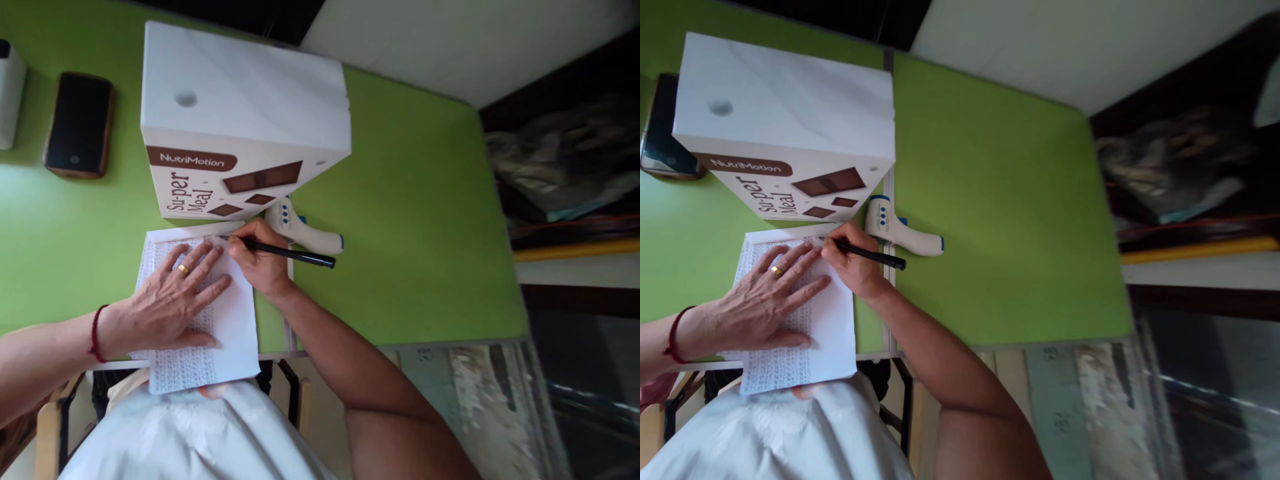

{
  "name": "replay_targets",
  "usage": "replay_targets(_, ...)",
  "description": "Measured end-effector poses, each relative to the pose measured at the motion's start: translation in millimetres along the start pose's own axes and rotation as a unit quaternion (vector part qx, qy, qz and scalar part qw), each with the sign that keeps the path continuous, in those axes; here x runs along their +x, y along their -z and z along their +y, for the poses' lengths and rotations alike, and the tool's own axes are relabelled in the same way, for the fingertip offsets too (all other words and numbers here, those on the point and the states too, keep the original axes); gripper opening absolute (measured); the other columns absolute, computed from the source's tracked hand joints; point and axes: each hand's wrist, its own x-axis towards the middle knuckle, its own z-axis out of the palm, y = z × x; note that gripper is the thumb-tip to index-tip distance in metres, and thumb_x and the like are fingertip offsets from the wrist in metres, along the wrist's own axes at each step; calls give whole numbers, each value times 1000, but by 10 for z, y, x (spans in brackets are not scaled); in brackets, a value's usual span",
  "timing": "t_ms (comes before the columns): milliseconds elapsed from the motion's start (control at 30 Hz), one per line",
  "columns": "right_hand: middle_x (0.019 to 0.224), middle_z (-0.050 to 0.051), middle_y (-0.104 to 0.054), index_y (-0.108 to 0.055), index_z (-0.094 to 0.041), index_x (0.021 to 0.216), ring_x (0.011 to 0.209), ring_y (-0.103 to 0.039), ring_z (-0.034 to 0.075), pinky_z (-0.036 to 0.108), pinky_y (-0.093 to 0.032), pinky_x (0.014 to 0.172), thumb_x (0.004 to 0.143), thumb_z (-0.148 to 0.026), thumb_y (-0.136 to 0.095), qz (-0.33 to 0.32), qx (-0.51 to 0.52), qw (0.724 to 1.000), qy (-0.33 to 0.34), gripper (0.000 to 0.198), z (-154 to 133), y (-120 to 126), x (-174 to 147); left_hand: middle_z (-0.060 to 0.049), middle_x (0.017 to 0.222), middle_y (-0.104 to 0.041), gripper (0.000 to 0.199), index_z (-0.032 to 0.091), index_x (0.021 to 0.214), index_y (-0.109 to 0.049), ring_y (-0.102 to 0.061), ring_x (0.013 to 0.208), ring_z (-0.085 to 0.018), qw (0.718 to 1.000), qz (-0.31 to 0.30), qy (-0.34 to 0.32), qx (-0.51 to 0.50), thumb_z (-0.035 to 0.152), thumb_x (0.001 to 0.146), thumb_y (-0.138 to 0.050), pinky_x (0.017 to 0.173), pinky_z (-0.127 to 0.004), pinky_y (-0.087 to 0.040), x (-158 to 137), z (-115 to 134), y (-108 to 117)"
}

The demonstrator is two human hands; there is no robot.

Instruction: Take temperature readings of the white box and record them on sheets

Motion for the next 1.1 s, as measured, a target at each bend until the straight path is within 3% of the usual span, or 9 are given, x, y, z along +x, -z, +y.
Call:
replay_targets(600,62,-6,-58,-52,-26,76,56,-53,13,27,-48,57,87,-32,-60,-19,-18,1000,-2,15,-7,21,12,-33,162,-38,87,10,148,-55,-34,152,-50,1000,8,1,-1,71,87,-68,120,-66,-27,-13,-9,-17)
replay_targets(833,60,-6,-59,-53,-25,74,53,-52,12,26,-48,55,86,-30,-59,26,-6,1000,0,15,-2,-3,2,-32,161,-40,86,12,148,-54,-34,152,-50,1000,-4,3,1,73,89,-64,119,-67,-28,-10,-14,-11)
replay_targets(1100,63,-5,-60,-52,-26,73,56,-54,13,27,-50,57,86,-29,-59,20,-25,999,-11,15,3,-6,0,-32,162,-37,87,11,148,-55,-34,151,-50,1000,2,2,-5,71,87,-69,120,-66,-26,-6,-14,-6)
